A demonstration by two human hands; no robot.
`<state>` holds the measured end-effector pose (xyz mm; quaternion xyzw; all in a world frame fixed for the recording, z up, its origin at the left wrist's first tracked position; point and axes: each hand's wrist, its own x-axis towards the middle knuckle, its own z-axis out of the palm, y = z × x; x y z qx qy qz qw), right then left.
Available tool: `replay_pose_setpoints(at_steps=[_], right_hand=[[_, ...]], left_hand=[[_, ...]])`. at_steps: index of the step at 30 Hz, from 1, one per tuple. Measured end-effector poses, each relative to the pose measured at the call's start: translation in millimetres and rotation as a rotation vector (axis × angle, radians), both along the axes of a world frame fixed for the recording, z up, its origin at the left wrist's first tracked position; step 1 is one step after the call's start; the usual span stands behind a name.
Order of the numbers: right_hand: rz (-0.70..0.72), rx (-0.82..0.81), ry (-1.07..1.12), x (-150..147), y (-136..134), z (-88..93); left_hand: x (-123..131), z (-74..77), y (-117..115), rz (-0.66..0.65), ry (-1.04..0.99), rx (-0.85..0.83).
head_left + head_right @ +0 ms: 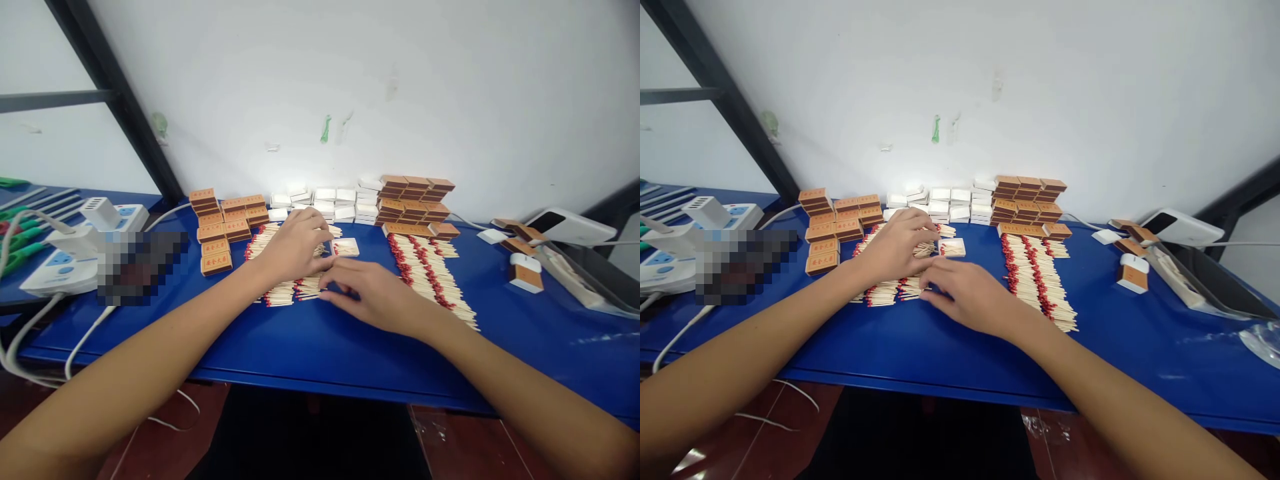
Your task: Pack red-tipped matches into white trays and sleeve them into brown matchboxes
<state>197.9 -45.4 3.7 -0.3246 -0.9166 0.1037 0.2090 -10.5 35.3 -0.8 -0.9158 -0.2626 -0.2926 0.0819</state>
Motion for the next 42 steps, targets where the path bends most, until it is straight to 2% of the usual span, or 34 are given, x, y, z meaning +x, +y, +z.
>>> replay_pose_setpoints(at_steps=[5,14,22,25,31,37,40,42], right_hand=[[0.036,-0.064,-0.059,-9.9,-4.5,-8.2],[0.023,-0.103,-0.014,-12.2,-0.4,-14.5],[-0.013,-0.132,-0.089,-9.9,-3.1,-7.9],[-0.076,-0.075,-0.038,3.4,4.2,-0.6],[-0.328,0.203,-0.004,38.9,33.1,6.0],[-0.328,0.243,-0.057,42.8,39.7,1.2],[-0.338,0.222,0.008,36.3,33.6,2.4],[-0.278,0.191,0.077,28.2,26.1,2.9]], left_hand=[[-0.1,-0.4,-0.7,0.011,0.006,0.004],[1.0,-1.3,-1.1,0.003,0.018,0.009],[0.3,-0.3,-1.1,0.005,0.034,0.011],[0.2,0.1,-0.2,0.005,0.044,0.015],[1.8,2.6,-4.3,-0.009,0.047,0.005],[3.7,4.8,-9.2,-0.032,0.006,-0.001],[3.0,5.1,-8.7,-0.027,0.008,0.0],[1.9,3.8,-6.4,-0.012,0.018,0.008]])
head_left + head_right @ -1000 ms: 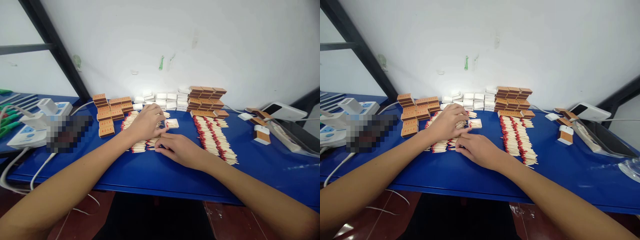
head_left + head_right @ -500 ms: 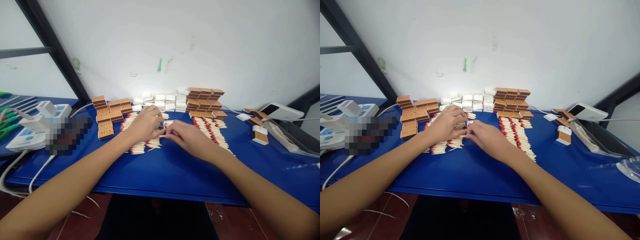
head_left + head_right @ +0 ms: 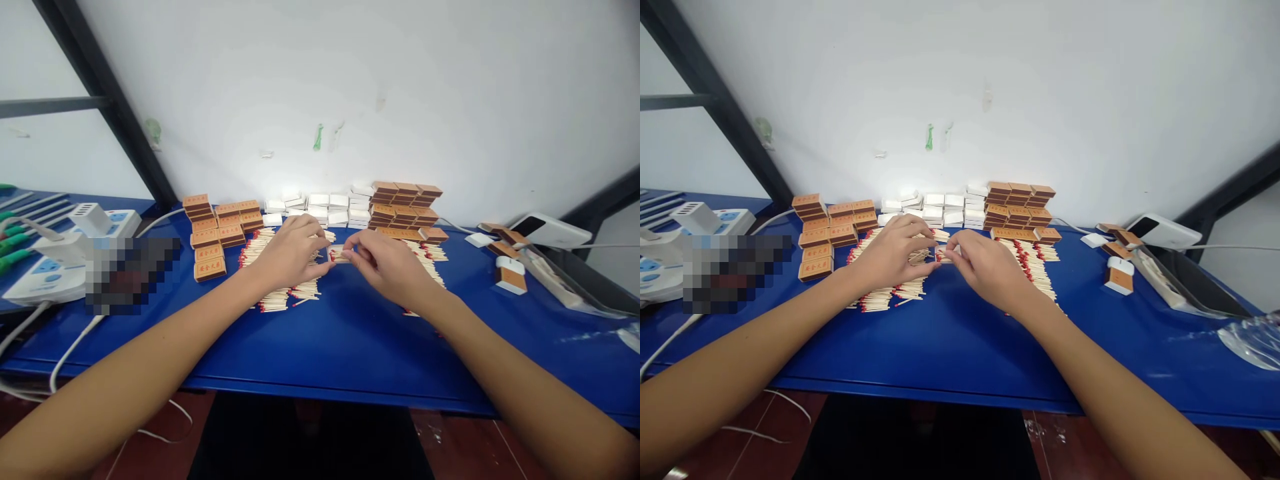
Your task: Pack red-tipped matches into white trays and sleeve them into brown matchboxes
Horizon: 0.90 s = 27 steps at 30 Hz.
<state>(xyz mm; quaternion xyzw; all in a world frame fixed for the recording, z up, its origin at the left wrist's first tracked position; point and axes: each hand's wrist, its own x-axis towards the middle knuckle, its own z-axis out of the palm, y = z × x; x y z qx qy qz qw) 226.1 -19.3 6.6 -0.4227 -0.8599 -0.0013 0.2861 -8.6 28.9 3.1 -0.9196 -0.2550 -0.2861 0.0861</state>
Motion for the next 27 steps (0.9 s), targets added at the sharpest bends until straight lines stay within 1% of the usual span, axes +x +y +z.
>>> replay_pose_setpoints(at_steps=[2,4,6,10,16,20,27], right_hand=[[0.14,-0.042,0.019,-11.1,-8.9,-2.2],[0.28,-0.101,-0.028,-22.9,-17.2,-7.3],[0.338,-0.152,-0.086,-32.5,-22.7,-13.5],[0.317,-0.209,-0.101,-39.2,-25.6,-20.2],[0.27,-0.255,-0.117,-35.4,-27.8,-14.7],[0.23,-0.258,-0.141,-35.0,-30.3,-13.1],[0.207,-0.229,-0.133,-34.7,-31.4,-14.9]], left_hand=[[-1.1,-2.0,3.1,0.012,0.007,0.012],[-1.8,-3.6,5.7,0.015,0.007,0.025],[-2.1,-4.3,7.0,0.021,-0.004,0.035],[-2.1,-3.8,6.2,0.042,-0.018,0.038],[-1.8,-6.0,5.5,0.017,-0.006,0.054],[-1.3,-5.5,5.2,0.025,-0.007,0.054],[-1.3,-5.3,5.3,0.022,-0.002,0.05]])
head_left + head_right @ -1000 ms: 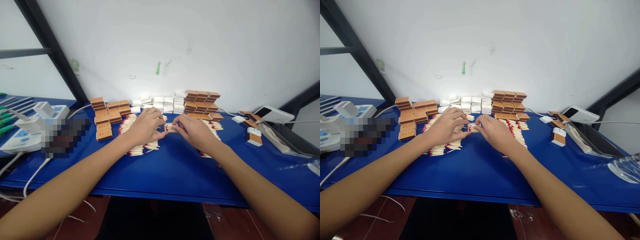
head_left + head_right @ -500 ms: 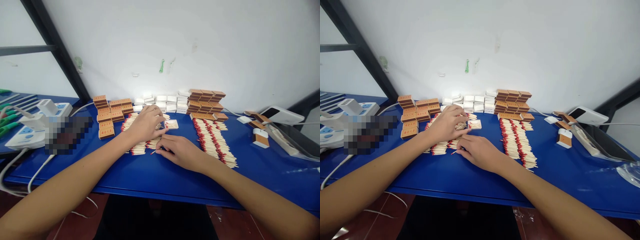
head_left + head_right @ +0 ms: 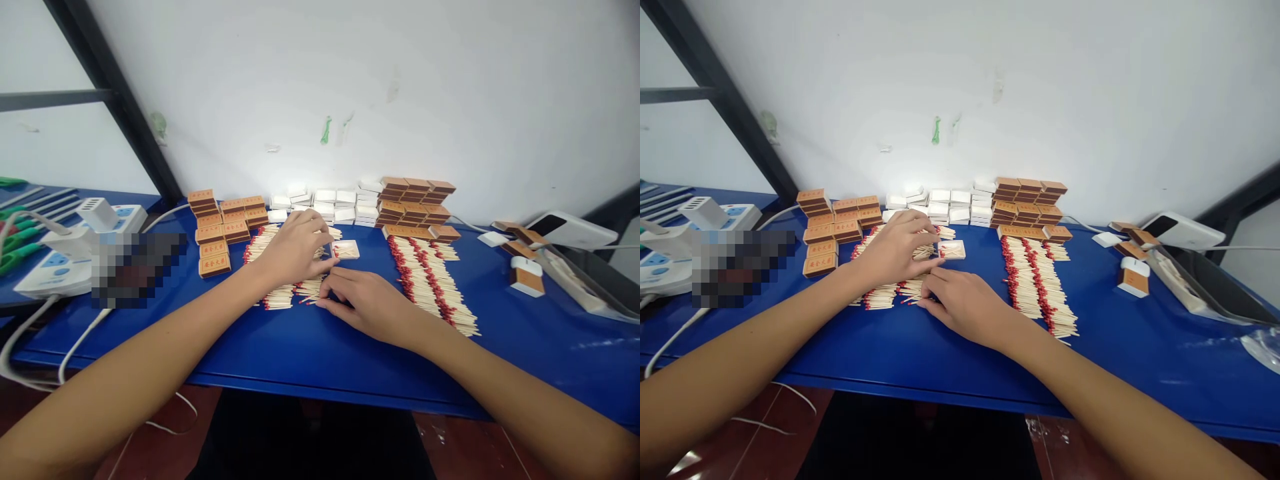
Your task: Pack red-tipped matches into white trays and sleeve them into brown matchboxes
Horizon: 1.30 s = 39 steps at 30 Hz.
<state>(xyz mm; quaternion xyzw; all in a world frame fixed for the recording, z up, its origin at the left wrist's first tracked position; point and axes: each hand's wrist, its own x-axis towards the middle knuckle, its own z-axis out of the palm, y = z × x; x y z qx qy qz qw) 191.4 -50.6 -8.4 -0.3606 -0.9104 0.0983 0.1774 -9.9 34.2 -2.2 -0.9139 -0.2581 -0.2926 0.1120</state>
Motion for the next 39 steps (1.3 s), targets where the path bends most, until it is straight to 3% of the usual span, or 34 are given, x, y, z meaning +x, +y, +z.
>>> replay_pose_setpoints(at_steps=[39], right_hand=[[0.034,-0.071,-0.088,5.8,-1.4,9.1]], left_hand=[[0.0,2.0,-2.8,0.009,0.041,-0.061]])
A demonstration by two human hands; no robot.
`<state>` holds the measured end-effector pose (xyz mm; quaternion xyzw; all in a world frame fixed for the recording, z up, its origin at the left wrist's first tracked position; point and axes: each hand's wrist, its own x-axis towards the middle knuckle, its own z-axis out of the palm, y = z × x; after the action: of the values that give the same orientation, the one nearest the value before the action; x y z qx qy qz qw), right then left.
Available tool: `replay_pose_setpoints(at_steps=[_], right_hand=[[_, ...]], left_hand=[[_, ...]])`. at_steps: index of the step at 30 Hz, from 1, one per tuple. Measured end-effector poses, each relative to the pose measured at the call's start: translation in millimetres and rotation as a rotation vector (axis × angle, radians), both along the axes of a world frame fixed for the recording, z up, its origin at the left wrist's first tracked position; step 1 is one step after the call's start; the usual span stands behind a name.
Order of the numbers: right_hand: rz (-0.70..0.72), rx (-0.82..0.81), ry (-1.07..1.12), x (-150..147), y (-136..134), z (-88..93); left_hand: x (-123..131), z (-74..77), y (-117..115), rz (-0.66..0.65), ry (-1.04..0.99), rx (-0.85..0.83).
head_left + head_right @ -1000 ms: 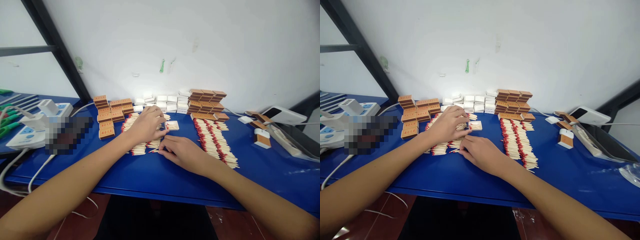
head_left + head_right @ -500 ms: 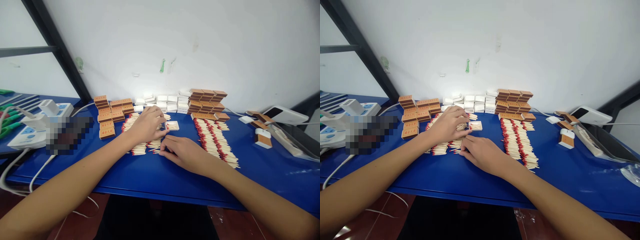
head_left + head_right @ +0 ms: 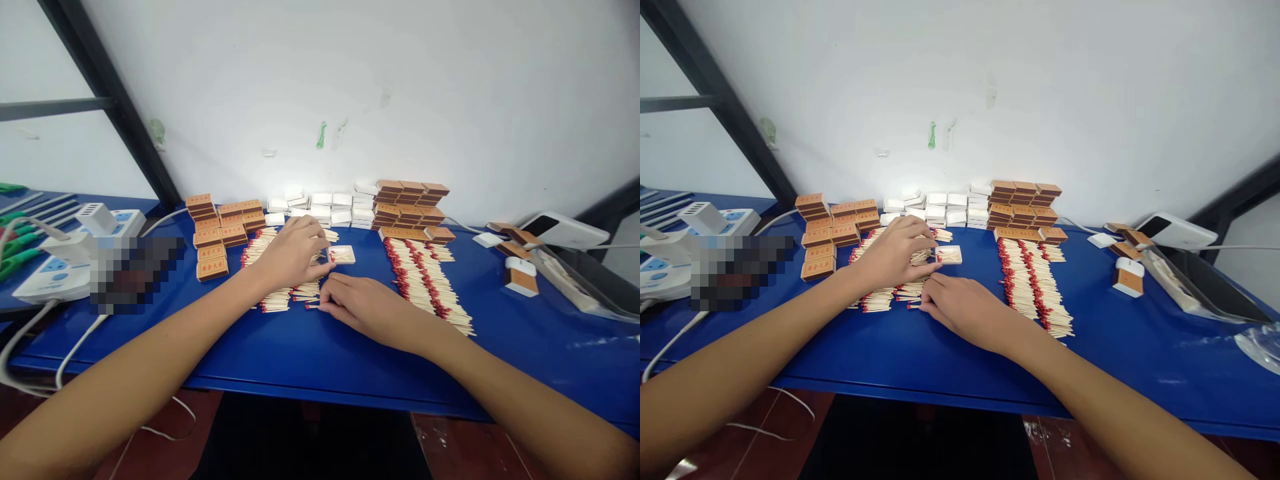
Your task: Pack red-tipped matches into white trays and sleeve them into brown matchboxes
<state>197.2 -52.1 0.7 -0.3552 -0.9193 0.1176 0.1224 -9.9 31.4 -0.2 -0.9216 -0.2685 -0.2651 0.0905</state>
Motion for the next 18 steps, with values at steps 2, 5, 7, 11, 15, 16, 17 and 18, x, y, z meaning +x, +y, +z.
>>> replay_pose_setpoints(at_steps=[2,5,7,11,15,16,17,18], right_hand=[[-0.04,0.039,0.039,7.3,7.5,1.5],[-0.177,0.186,0.08,22.5,25.1,1.6],[-0.223,0.268,0.058,32.3,36.8,-0.1],[-0.261,0.309,-0.023,41.9,49.1,-3.1],[-0.268,0.301,-0.042,40.0,47.3,-2.3],[-0.258,0.294,-0.035,39.2,46.1,-1.8],[-0.247,0.285,-0.021,38.6,45.0,-1.3],[-0.234,0.275,-0.002,38.2,44.0,-1.0]], left_hand=[[0.2,0.4,0.0,-0.012,0.005,-0.003],[0.9,0.8,-1.0,-0.033,0.001,-0.016],[1.4,0.8,-2.2,-0.04,-0.009,-0.028],[2.0,0.0,-3.2,-0.043,-0.019,-0.034],[2.5,-1.4,-2.2,-0.061,-0.024,-0.026],[2.7,-1.7,-2.0,-0.065,-0.026,-0.025],[2.9,-1.9,-1.8,-0.066,-0.027,-0.026],[3.0,-2.0,-1.8,-0.064,-0.026,-0.029]])
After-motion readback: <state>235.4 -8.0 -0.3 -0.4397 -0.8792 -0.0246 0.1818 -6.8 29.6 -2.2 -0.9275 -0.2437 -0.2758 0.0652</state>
